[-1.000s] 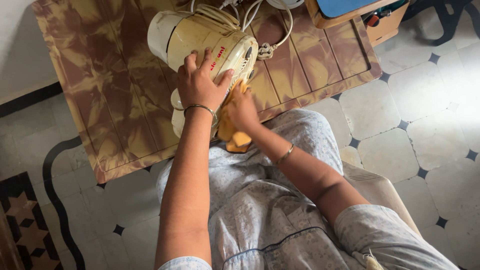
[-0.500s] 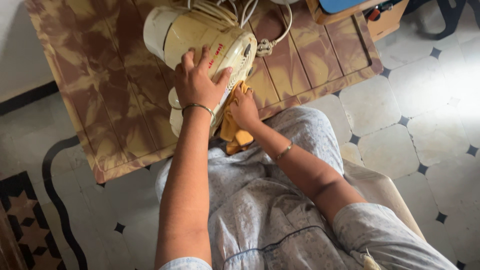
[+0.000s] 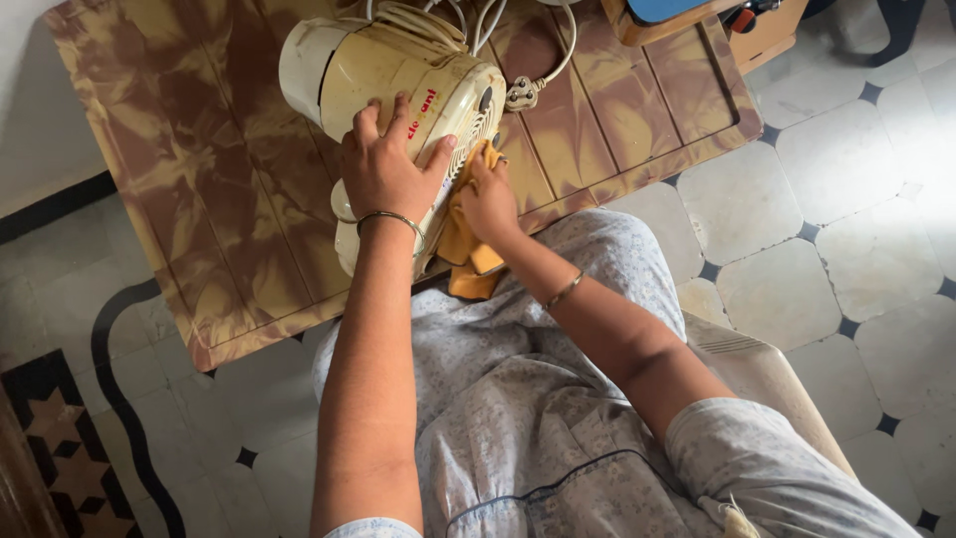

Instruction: The person wipes the exterior surfaces of a blender base with a cloth, rotating the object to clean all sides and the bottom.

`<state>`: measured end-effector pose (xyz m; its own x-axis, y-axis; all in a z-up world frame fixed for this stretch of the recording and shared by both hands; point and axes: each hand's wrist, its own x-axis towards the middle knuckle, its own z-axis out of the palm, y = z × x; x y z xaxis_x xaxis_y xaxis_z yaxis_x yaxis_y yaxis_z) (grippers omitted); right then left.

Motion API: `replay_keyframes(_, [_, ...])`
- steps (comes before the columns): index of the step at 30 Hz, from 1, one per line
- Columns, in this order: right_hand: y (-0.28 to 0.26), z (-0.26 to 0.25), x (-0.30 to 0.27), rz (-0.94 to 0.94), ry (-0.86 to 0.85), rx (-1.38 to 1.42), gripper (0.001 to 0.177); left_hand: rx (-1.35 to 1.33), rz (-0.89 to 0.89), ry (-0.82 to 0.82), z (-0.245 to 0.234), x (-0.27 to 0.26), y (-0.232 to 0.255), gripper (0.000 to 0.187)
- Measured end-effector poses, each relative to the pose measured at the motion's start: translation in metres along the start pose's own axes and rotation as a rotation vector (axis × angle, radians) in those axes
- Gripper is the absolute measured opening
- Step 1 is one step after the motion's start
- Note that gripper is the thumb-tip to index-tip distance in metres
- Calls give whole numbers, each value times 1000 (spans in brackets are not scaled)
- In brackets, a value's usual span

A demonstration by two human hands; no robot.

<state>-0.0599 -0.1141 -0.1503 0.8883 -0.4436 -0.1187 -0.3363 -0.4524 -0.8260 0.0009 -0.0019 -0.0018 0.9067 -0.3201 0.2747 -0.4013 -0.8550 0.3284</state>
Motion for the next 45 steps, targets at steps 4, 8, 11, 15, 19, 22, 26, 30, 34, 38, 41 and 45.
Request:
replay_keyframes(4, [-25, 3, -45, -416, 195, 67, 69, 2, -9, -7, 0, -2, -3, 70])
replay_keyframes(8, [-1, 7, -16, -266, 109, 39, 64, 5, 15, 2, -1, 2, -3, 71])
replay_keyframes(11, [15, 8, 21, -111, 142, 40, 64, 4, -13, -17, -3, 0, -1, 71])
replay_keyframes(15, [-5, -8, 18, -202, 211, 97, 65, 13, -17, -16, -2, 0, 0, 71])
replay_keyframes(19, [-26, -15, -29, -463, 181, -1, 59, 55, 23, 4, 0, 1, -5, 70])
replay_keyframes(22, [-30, -21, -51, -575, 50, 10, 64, 21, -14, -15, 1, 1, -2, 67])
replay_keyframes(26, [-28, -20, -31, -590, 168, 31, 67, 4, 0, -18, 1, 1, -4, 65])
replay_keyframes(30, [-27, -23, 0, -350, 237, 106, 69, 13, -12, -16, -1, -2, -2, 65])
replay_keyframes(34, [-32, -25, -19, -469, 203, 45, 64, -6, -31, -25, -3, 1, -1, 66])
replay_keyframes(38, [-29, -48, -25, -503, 75, 122, 57, 21, -16, -23, -3, 3, 0, 67])
replay_keyframes(41, [-38, -61, -6, -517, 303, 275, 61, 24, -18, -14, -2, -1, 1, 64])
replay_keyframes(45, [-60, -55, -6, -522, 285, 157, 61, 19, -10, -8, 0, 3, -2, 57])
